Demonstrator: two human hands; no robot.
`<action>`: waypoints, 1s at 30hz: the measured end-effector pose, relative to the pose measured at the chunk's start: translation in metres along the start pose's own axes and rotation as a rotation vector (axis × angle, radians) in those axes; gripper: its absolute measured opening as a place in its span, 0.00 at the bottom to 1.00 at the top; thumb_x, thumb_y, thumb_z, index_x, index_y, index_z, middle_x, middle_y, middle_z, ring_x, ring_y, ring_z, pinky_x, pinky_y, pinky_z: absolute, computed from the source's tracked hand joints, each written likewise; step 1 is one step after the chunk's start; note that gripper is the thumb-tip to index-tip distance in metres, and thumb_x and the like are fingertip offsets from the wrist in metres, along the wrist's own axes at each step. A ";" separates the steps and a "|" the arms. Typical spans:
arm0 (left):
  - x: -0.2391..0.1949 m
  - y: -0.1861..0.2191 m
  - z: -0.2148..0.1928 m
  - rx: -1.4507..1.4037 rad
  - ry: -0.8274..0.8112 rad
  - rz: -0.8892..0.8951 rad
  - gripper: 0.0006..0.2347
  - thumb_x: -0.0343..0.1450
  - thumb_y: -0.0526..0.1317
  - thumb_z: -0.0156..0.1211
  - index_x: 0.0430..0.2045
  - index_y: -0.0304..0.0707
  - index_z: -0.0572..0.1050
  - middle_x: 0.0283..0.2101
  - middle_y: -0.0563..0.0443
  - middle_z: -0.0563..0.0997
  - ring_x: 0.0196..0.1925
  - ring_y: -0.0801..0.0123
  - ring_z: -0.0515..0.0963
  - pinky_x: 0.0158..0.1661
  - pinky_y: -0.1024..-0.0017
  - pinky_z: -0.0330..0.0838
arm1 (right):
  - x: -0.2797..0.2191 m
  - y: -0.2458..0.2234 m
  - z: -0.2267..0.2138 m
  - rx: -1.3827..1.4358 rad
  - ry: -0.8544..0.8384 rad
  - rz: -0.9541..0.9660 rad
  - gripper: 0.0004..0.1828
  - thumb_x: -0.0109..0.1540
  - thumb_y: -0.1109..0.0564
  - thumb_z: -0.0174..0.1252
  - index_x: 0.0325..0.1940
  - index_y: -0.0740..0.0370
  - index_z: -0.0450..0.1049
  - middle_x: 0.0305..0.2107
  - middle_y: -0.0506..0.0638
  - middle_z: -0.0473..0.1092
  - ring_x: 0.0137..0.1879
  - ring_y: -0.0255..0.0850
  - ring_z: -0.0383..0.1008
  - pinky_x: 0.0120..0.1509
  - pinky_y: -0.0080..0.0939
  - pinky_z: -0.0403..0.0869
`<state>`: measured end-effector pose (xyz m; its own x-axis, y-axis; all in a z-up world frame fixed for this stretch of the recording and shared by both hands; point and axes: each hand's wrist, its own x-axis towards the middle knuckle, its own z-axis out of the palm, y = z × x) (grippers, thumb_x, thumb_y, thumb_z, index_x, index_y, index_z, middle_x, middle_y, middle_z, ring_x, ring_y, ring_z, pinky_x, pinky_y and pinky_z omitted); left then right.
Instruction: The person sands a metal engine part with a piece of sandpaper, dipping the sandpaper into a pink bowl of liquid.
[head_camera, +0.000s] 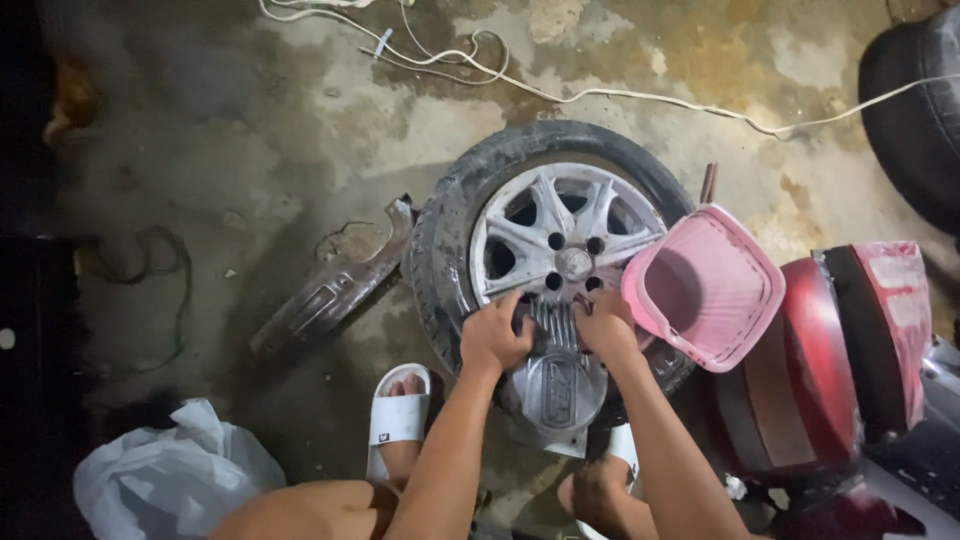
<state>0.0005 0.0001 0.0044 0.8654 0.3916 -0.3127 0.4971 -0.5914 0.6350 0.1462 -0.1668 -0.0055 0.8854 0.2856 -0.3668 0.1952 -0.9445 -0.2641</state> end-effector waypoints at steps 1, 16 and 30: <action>-0.001 -0.001 -0.001 0.003 0.007 -0.002 0.24 0.71 0.53 0.47 0.63 0.52 0.68 0.49 0.40 0.82 0.47 0.48 0.85 0.49 0.54 0.78 | -0.006 -0.010 -0.007 0.003 0.002 -0.007 0.21 0.61 0.42 0.62 0.49 0.58 0.81 0.38 0.58 0.78 0.50 0.55 0.80 0.54 0.52 0.80; 0.000 0.000 0.001 -0.033 0.011 0.026 0.24 0.70 0.51 0.48 0.63 0.50 0.68 0.47 0.38 0.82 0.46 0.46 0.84 0.46 0.53 0.79 | -0.059 0.004 -0.017 0.213 0.022 -0.034 0.17 0.67 0.44 0.56 0.48 0.56 0.82 0.32 0.56 0.81 0.47 0.49 0.81 0.52 0.49 0.78; -0.004 0.006 -0.006 0.013 -0.004 -0.009 0.24 0.71 0.52 0.51 0.63 0.52 0.70 0.51 0.39 0.81 0.49 0.47 0.84 0.48 0.54 0.78 | -0.041 0.027 0.005 0.184 -0.004 -0.077 0.13 0.63 0.44 0.59 0.46 0.46 0.84 0.36 0.52 0.81 0.49 0.52 0.80 0.54 0.53 0.78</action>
<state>0.0002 -0.0011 0.0134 0.8613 0.3937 -0.3211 0.5052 -0.5972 0.6230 0.1127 -0.2028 -0.0021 0.8689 0.3571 -0.3428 0.1816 -0.8741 -0.4504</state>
